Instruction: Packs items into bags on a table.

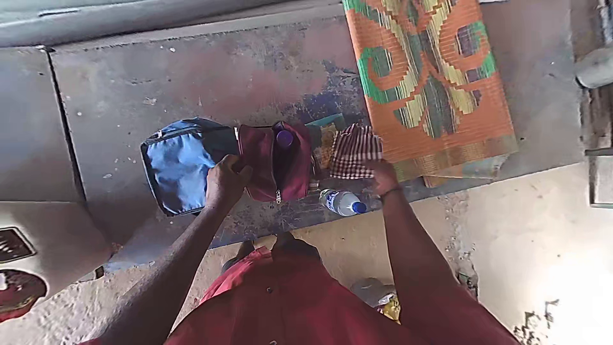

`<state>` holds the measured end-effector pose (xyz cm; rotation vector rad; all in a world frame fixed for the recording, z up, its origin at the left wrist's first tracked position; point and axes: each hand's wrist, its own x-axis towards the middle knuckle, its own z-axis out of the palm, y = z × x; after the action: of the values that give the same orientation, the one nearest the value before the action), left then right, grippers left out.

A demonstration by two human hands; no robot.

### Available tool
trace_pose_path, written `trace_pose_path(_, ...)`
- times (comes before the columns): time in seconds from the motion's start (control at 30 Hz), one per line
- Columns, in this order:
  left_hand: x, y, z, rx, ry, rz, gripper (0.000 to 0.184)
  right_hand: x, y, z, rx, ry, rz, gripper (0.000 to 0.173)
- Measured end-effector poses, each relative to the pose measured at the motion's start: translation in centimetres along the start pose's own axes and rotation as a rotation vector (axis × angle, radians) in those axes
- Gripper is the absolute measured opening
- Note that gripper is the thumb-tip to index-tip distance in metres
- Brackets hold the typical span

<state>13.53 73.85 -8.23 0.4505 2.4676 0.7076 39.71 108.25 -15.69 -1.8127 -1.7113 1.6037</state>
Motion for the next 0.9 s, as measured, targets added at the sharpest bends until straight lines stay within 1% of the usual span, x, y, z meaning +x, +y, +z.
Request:
trace_pose_path(0.07,-0.2,0.4,-0.3,-0.032,-0.011,-0.01,0.029,-3.6,-3.6,-1.7,-0.006,0.035,-0.156,0.042)
trace_pose_path(0.1,-0.3,0.6,-0.4,-0.045,-0.015,-0.012,0.029,-5.8,-5.5,-2.8,-0.028,0.036,-0.242,0.042)
trace_pose_path(0.2,-0.2,0.3,-0.6,-0.065,-0.028,-0.006,0.029,-12.7,-10.4,-5.2,-0.064,0.085,-0.426,0.049)
trace_pose_path(0.27,-0.2,0.1,-0.6,-0.078,-0.041,-0.015,0.03,-16.9,-12.4,-5.8,-0.039,0.089,-0.533,0.052)
trace_pose_path(0.3,-0.1,-0.1,-0.6,-0.08,-0.048,-0.026,0.031,-18.7,-12.9,-5.4,-0.029,0.083,-0.597,0.052)
trace_pose_path(0.37,0.0,-0.3,-0.6,-0.084,-0.058,-0.03,0.03,-21.5,-12.9,-3.6,-0.045,0.065,-0.726,0.045)
trace_pose_path(0.4,-0.1,-0.3,-0.7,-0.087,-0.065,-0.028,0.03,-22.8,-12.7,-1.9,-0.111,0.073,-0.776,0.04)
trace_pose_path(0.43,-0.1,-0.2,-0.9,-0.093,-0.071,-0.021,0.029,-24.0,-12.4,0.2,-0.207,0.089,-0.82,0.036)
trace_pose_path(0.5,-0.3,-0.2,-1.3,-0.098,-0.08,-0.007,0.029,-24.5,-10.9,5.2,-0.353,0.149,-0.949,0.028)
trace_pose_path(0.53,-0.5,-0.2,-1.5,-0.106,-0.088,-0.001,0.028,-24.4,-9.9,7.6,-0.43,0.167,-0.981,0.029)
trace_pose_path(0.57,-0.5,-0.4,-1.5,-0.11,-0.092,0.013,0.028,-24.1,-8.8,9.9,-0.51,0.175,-0.976,0.031)
trace_pose_path(0.63,-0.6,-0.4,-1.7,-0.112,-0.095,0.037,0.027,-23.5,-7.1,13.4,-0.636,0.139,-0.906,0.039)
trace_pose_path(0.7,-0.7,0.0,-2.1,-0.089,-0.089,0.04,0.029,-23.7,-6.3,15.7,-0.649,0.07,-0.851,0.046)
trace_pose_path(0.73,-0.8,0.1,-2.2,-0.075,-0.093,0.032,0.031,-24.0,-6.2,16.5,-0.621,0.047,-0.8,0.044)
trace_pose_path(0.8,-0.7,-0.1,-2.3,-0.071,-0.089,0.025,0.032,-24.2,-6.0,17.6,-0.504,0.054,-0.729,0.042)
trace_pose_path(0.87,-0.3,-0.3,-2.6,-0.072,-0.094,0.021,0.032,-23.9,-6.0,18.6,-0.383,0.042,-0.672,0.048)
trace_pose_path(0.9,-0.4,-0.5,-2.6,-0.061,-0.103,0.023,0.032,-23.6,-5.5,19.1,-0.37,0.018,-0.655,0.052)
